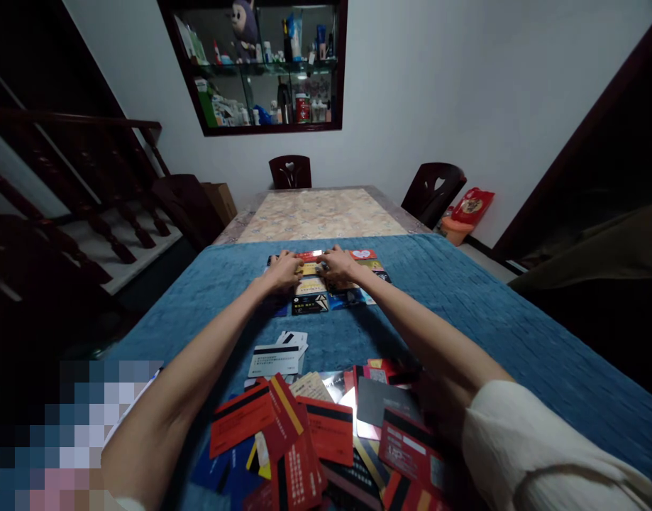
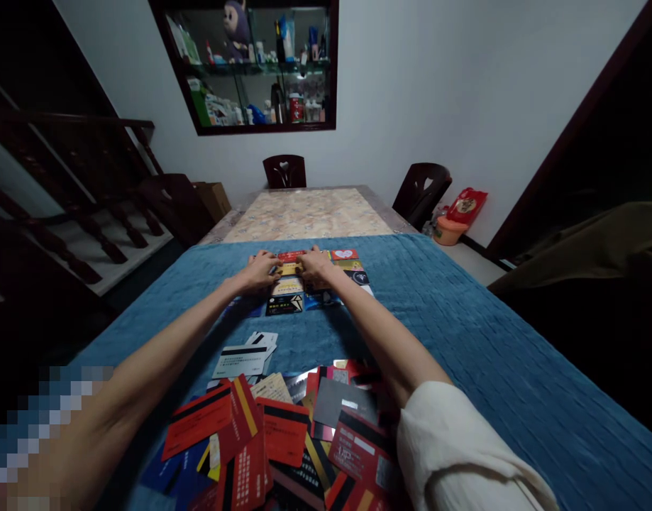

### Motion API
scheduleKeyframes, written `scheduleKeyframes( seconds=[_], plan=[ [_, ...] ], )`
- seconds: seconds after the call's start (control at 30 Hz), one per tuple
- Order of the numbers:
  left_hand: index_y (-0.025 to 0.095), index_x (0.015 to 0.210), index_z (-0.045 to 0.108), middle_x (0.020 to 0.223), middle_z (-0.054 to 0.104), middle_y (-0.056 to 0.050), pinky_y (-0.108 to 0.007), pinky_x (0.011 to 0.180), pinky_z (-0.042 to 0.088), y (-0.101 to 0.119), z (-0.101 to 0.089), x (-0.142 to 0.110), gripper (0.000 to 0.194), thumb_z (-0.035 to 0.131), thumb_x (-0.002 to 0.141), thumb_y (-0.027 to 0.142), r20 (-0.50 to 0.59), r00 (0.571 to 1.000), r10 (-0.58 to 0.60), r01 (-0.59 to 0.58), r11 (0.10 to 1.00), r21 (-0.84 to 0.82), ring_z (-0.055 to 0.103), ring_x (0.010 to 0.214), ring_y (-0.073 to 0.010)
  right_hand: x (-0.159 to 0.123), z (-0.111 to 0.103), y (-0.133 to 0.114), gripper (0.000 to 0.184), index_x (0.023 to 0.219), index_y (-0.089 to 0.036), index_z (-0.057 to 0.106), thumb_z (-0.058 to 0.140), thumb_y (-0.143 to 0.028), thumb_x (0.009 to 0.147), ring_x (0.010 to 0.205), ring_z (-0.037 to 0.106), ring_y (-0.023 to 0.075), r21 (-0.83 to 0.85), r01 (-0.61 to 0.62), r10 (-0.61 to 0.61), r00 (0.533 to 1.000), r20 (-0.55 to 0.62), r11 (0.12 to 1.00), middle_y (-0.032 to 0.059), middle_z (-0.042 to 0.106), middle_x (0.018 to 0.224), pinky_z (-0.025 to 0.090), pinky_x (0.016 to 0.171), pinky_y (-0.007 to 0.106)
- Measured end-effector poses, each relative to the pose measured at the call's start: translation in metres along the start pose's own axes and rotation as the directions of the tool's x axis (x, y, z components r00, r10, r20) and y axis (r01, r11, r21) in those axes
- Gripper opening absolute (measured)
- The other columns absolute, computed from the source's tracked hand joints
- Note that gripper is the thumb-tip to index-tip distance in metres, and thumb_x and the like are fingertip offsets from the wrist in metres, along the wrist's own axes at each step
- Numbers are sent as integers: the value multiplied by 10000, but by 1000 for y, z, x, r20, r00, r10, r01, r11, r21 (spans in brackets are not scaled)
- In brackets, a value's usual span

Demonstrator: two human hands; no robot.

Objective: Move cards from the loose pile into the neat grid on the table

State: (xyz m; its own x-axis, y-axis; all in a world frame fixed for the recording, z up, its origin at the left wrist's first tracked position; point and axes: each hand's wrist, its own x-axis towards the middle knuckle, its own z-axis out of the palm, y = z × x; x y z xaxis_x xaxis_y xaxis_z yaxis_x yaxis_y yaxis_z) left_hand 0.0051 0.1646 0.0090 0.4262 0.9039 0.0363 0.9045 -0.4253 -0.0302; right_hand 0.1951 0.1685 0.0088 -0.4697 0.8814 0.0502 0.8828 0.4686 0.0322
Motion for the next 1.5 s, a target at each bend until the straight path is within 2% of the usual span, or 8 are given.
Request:
scheduleKeyframes(
  seconds=[0.1,0.23,0.5,0.73,0.9,1.13,1.27,1.5],
  plan=[
    [200,1150,662,1303,557,-129,-475,991,352,6,-4,-19,339,538,842,272,-25,999,20,-21,999,-24,371,1288,-335,-13,-2,-5,420,1308,-246,593,556,-266,890,1209,422,317,9,45,-45,999,-30,999,110,572,1344,395,917,415],
    [195,1157,664,1257,591,-119,-499,1013,331,13,-4,-52,333,550,852,260,-69,997,44,-50,995,-87,375,1282,-333,-34,3,-17,375,1277,-231,610,553,-278,909,1215,400,310,35,173,-170,981,-94,984,110,588,1305,371,909,402],
    [212,1128,664,1253,597,-105,-525,1024,321,21,0,-117,301,580,839,224,-79,994,74,-82,991,-101,375,1283,-326,-80,11,-47,334,1225,-220,636,583,-252,898,1172,409,291,95,375,-350,913,-209,922,98,620,1251,335,901,406],
    [229,1094,668,1211,620,-102,-526,1016,334,25,-3,-152,267,573,846,205,-33,997,72,-75,992,-100,374,1299,-336,-112,16,-67,304,1207,-223,639,573,-264,913,1149,409,272,147,519,-466,837,-286,842,80,639,1235,328,892,404],
    [240,1109,665,1201,633,-97,-531,1027,328,27,-13,-165,314,585,811,177,65,995,72,-67,995,-80,355,1332,-348,-127,16,-78,338,1249,-220,623,553,-265,922,1164,406,274,172,584,-532,802,-270,793,77,633,1293,334,906,422],
    [263,1079,673,1157,637,-90,-501,999,358,37,-23,-169,333,589,770,172,215,974,75,-59,995,-78,385,1300,-344,-132,23,-90,398,1313,-242,578,534,-224,918,1188,400,283,144,608,-580,791,-194,781,47,607,1355,333,902,418],
    [262,1095,661,1147,623,-91,-478,962,374,37,-18,-166,329,600,777,205,209,975,70,-52,995,-87,426,1232,-331,-134,27,-92,334,1254,-268,610,501,-224,941,1159,421,276,112,613,-588,785,-196,782,38,633,1310,339,866,396],
    [246,1102,647,1168,585,-95,-471,963,367,45,-13,-165,280,582,830,242,160,984,79,-63,993,-101,435,1199,-312,-140,24,-85,275,1186,-247,648,495,-225,959,1124,433,267,88,586,-558,800,-220,805,52,667,1232,341,874,402]
  ],
)
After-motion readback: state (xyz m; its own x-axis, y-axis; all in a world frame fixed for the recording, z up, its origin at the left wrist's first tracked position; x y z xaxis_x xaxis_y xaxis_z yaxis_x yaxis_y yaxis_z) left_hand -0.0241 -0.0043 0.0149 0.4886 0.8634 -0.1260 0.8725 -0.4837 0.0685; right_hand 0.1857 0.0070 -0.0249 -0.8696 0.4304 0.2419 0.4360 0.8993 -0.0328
